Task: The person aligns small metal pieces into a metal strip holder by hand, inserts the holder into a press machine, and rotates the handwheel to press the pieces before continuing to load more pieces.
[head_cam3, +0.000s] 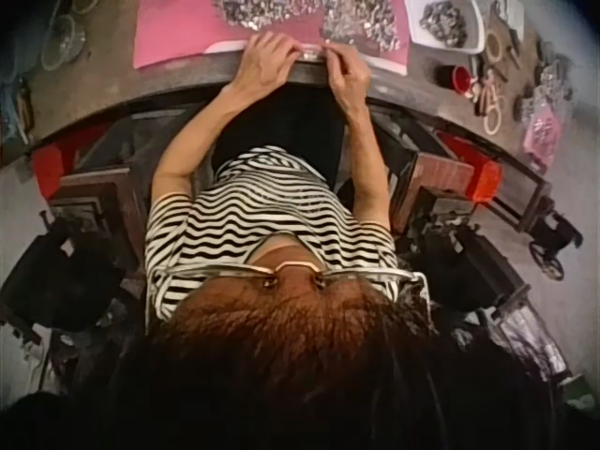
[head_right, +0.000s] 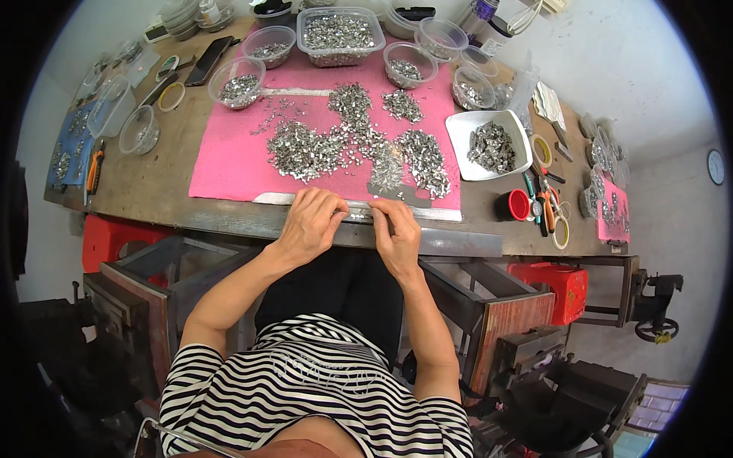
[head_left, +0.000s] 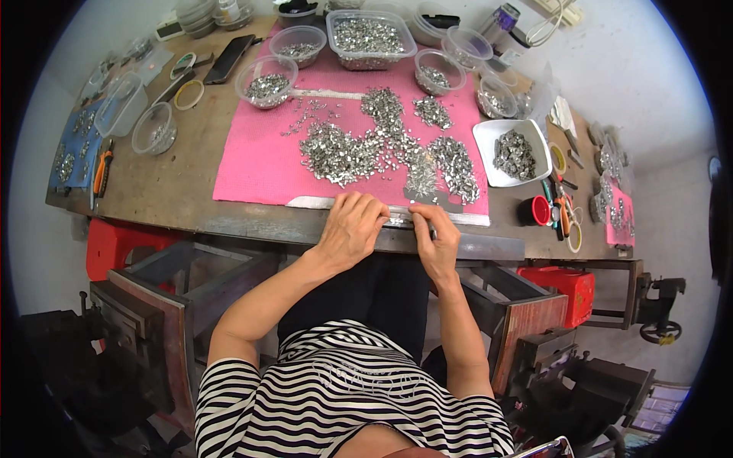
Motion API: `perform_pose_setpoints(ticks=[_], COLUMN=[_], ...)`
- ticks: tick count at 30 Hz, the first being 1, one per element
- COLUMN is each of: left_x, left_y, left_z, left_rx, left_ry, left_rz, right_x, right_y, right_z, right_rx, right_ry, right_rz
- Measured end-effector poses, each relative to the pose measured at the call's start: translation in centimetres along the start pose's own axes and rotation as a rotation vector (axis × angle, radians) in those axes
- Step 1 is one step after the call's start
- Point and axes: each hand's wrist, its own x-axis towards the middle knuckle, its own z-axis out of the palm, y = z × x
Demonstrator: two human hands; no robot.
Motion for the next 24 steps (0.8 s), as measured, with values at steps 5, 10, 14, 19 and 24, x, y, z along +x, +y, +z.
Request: perform_pose_setpoints(ticks=[5, 10, 14, 19, 24], left_x=[-0.1, -0.5, -0.7, 2.8, 5.5], left_y=[0.5, 0.6, 0.4, -1.3, -2.7], left_z=[0.2, 0.1, 0.0, 0.0, 2.6], left_rx=[0.1, 0.082, 0.142, 0.011, 0.01], left_ry=[0.03, 0.068, 0.124, -0.061, -0.23], left_rz=[0.068, 0.061, 0.122, 0.017, 0.121], right_x=[-0.5, -0.5, 0.5, 2.6, 2.8], right_y=[0.2, 0.9, 1.8, 2.5, 2.9], right_z=[-0.3, -0.5, -1.7, -2.4, -2.3], right_rx=[-0.096, -0.139, -0.246, -0.287, -0.397], right_ry=[0.034, 0.095, 0.03, -0.067, -0.104], right_rz=[-0.1, -0.067, -0.059, -0.081, -0.158])
